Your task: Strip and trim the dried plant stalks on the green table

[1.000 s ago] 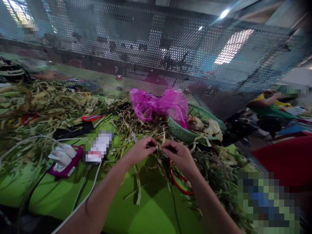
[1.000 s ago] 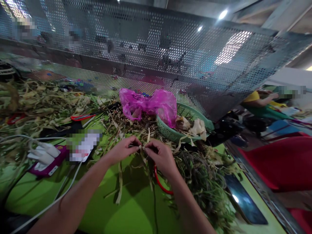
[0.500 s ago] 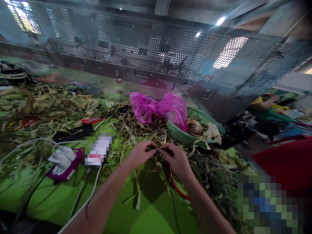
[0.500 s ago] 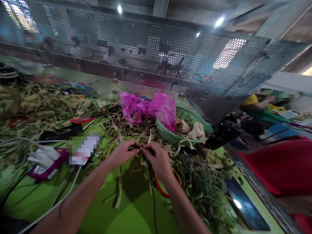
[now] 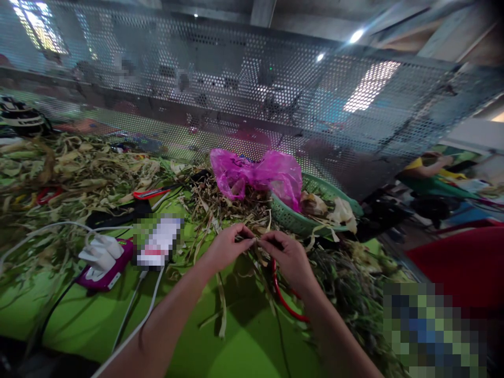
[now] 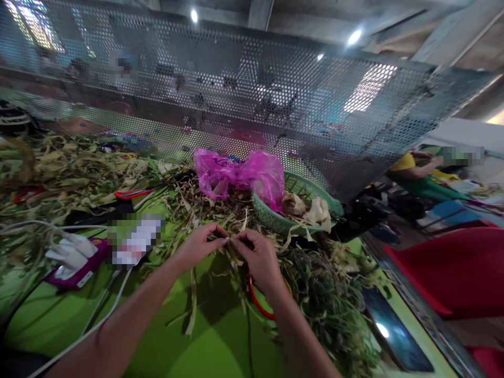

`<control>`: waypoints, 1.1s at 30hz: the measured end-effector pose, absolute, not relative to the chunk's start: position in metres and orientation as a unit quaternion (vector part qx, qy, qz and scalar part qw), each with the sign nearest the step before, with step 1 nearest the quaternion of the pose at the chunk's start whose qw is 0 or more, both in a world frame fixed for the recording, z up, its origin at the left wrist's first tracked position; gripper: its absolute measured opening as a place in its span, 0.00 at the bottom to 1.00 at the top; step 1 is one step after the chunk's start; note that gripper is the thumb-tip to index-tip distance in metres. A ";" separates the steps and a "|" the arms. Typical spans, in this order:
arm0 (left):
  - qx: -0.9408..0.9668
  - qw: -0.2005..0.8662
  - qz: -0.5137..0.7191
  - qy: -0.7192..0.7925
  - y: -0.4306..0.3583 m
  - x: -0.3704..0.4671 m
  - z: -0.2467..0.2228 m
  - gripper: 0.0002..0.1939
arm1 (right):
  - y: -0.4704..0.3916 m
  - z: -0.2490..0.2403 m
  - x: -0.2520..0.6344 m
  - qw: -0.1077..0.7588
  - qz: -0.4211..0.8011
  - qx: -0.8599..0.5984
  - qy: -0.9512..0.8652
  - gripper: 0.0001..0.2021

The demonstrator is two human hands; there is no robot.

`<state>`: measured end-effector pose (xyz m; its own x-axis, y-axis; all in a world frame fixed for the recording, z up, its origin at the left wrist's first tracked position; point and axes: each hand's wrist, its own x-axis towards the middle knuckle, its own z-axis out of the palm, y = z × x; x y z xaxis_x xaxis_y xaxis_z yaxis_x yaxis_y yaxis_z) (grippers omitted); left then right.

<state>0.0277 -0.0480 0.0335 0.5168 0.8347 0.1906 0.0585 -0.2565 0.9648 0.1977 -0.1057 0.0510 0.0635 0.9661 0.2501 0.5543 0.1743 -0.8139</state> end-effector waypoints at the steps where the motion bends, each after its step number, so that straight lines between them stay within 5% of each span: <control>1: 0.695 0.528 0.371 0.318 -0.047 0.028 0.033 0.06 | -0.106 0.052 0.198 0.423 0.242 -0.597 -0.637 0.10; 33: 0.690 0.497 0.367 0.376 -0.050 0.033 0.029 0.06 | -0.104 0.051 0.200 0.381 0.215 -0.582 -0.685 0.06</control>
<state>0.0330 -0.0499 0.0286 0.4474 0.8843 0.1337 0.1535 -0.2232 0.9626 0.2002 -0.1044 0.0509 -0.0320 0.9621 0.2709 0.6344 0.2290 -0.7383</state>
